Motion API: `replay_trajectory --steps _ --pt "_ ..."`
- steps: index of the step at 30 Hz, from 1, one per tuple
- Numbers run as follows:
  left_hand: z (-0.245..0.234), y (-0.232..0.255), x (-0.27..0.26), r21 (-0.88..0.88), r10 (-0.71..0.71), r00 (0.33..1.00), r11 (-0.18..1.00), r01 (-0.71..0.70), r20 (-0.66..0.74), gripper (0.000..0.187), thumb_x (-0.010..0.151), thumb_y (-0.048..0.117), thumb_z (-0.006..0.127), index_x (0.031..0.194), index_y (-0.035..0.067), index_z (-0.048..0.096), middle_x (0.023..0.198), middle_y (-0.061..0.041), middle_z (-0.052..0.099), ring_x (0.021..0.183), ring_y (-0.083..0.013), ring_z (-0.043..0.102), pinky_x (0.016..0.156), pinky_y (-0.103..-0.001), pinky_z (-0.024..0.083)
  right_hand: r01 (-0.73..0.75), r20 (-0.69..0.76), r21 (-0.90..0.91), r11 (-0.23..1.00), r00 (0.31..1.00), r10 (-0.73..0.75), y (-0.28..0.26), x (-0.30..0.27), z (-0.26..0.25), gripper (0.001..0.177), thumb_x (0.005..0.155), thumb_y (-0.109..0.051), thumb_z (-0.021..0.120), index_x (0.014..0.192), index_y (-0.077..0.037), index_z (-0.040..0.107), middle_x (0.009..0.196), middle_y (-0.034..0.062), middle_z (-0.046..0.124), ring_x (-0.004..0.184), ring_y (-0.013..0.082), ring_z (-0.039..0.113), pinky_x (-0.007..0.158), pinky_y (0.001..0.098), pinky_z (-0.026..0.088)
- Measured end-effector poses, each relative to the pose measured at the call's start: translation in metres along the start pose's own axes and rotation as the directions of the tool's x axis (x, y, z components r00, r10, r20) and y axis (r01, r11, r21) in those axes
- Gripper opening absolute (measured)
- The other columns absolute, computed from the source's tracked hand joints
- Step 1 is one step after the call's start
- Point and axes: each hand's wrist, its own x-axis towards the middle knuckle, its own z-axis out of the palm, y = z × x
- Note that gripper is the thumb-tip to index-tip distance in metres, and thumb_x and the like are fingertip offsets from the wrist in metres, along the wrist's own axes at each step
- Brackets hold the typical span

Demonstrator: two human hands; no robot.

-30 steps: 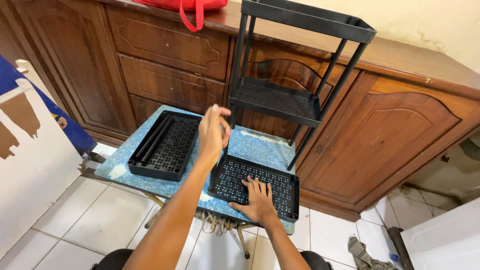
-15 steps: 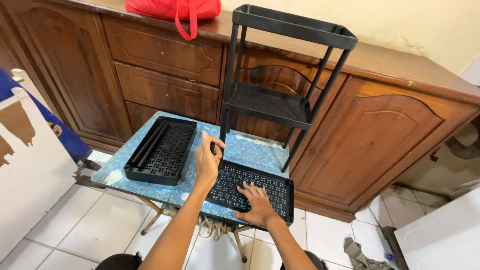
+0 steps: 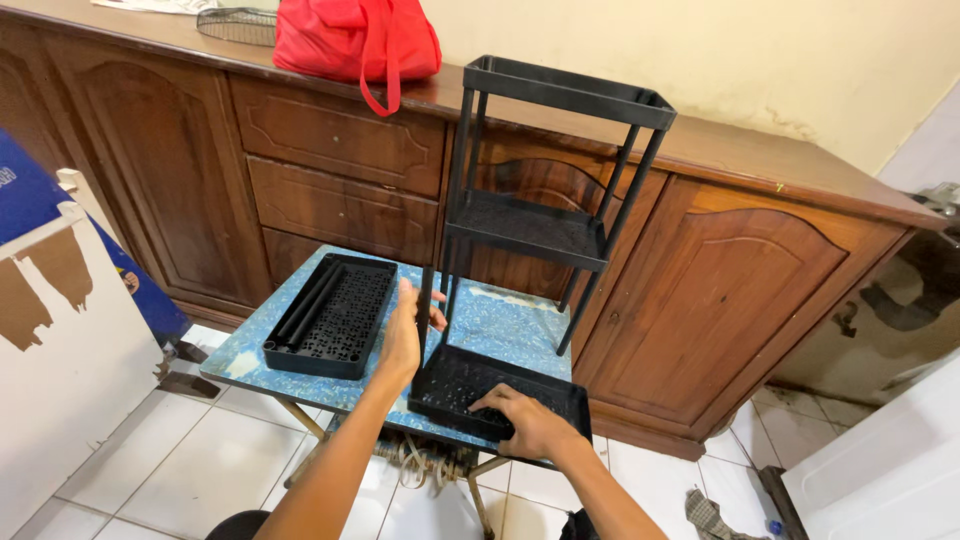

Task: The person assembles a black plastic plant stand by inserting vertical poles into the corners of perforated trays. They place a tray on the table, insert poles into its holes, and then attach another tray to the top of the poles, repeating the process to build a multi-tiered structure.

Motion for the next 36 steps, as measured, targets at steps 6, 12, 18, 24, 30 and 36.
replay_trajectory --steps 6,12,18,24,30,36 --pt "-0.013 -0.003 -0.01 0.388 -0.136 0.99 0.912 0.136 -0.027 0.05 0.091 0.039 0.063 0.134 0.014 0.057 0.081 -0.006 0.065 0.071 -0.0186 0.06 0.068 -0.038 0.048 0.146 -0.316 -0.094 0.985 0.934 -0.169 -0.014 -0.01 -0.028 0.051 0.079 -0.008 0.072 0.129 -0.015 0.063 0.13 0.0093 0.068 0.116 0.0308 0.066 0.102 0.0425 0.051" --pt "-0.024 0.005 -0.031 0.436 -0.119 0.992 0.891 0.124 -0.04 0.05 0.094 0.041 0.064 0.132 0.008 0.063 0.081 -0.007 0.065 0.073 -0.0173 0.06 0.07 -0.035 0.049 0.162 -0.447 -0.041 0.986 0.879 -0.163 -0.032 -0.014 -0.054 0.056 0.087 -0.023 0.07 0.142 -0.02 0.059 0.126 0.0073 0.072 0.112 0.0276 0.068 0.099 0.0426 0.052" --pt "-0.037 0.03 -0.046 0.384 -0.127 0.991 0.917 0.105 0.033 0.062 0.089 0.056 0.065 0.125 0.006 0.069 0.088 -0.005 0.068 0.082 -0.0142 0.062 0.077 -0.032 0.048 0.153 -0.521 -0.097 0.983 0.834 -0.182 -0.038 -0.018 -0.085 0.052 0.09 -0.035 0.069 0.14 -0.022 0.063 0.115 0.0056 0.074 0.106 0.0241 0.067 0.1 0.0423 0.047" --pt "-0.037 0.044 -0.043 0.365 -0.036 0.995 0.931 -0.002 0.095 0.05 0.092 0.047 0.066 0.116 0.003 0.068 0.084 -0.004 0.065 0.075 -0.0141 0.055 0.071 -0.031 0.047 0.171 -0.534 0.01 0.985 0.834 -0.14 -0.046 -0.018 -0.115 0.048 0.089 -0.035 0.07 0.134 -0.02 0.068 0.112 0.0046 0.075 0.102 0.0225 0.07 0.095 0.0417 0.051" --pt "-0.022 0.053 -0.024 0.238 0.046 0.999 0.97 -0.042 -0.013 0.048 0.101 0.046 0.057 0.11 0.0 0.068 0.081 -0.004 0.06 0.074 -0.0111 0.053 0.069 -0.03 0.046 0.161 -0.667 -0.081 0.984 0.725 -0.174 -0.059 -0.027 -0.124 0.04 0.092 -0.035 0.069 0.127 -0.015 0.069 0.119 0.0041 0.073 0.115 0.0221 0.065 0.108 0.0443 0.042" --pt "-0.009 0.058 -0.006 0.184 -0.158 0.985 0.969 0.167 -0.061 0.056 0.098 0.053 0.054 0.104 0.0 0.07 0.074 -0.003 0.063 0.067 -0.0113 0.06 0.063 -0.03 0.054 0.205 -0.639 -0.381 0.901 0.646 -0.417 -0.073 -0.032 -0.111 0.096 0.069 -0.057 0.084 0.145 -0.01 0.049 0.15 0.0171 0.045 0.144 0.0353 0.035 0.122 0.0596 0.01"
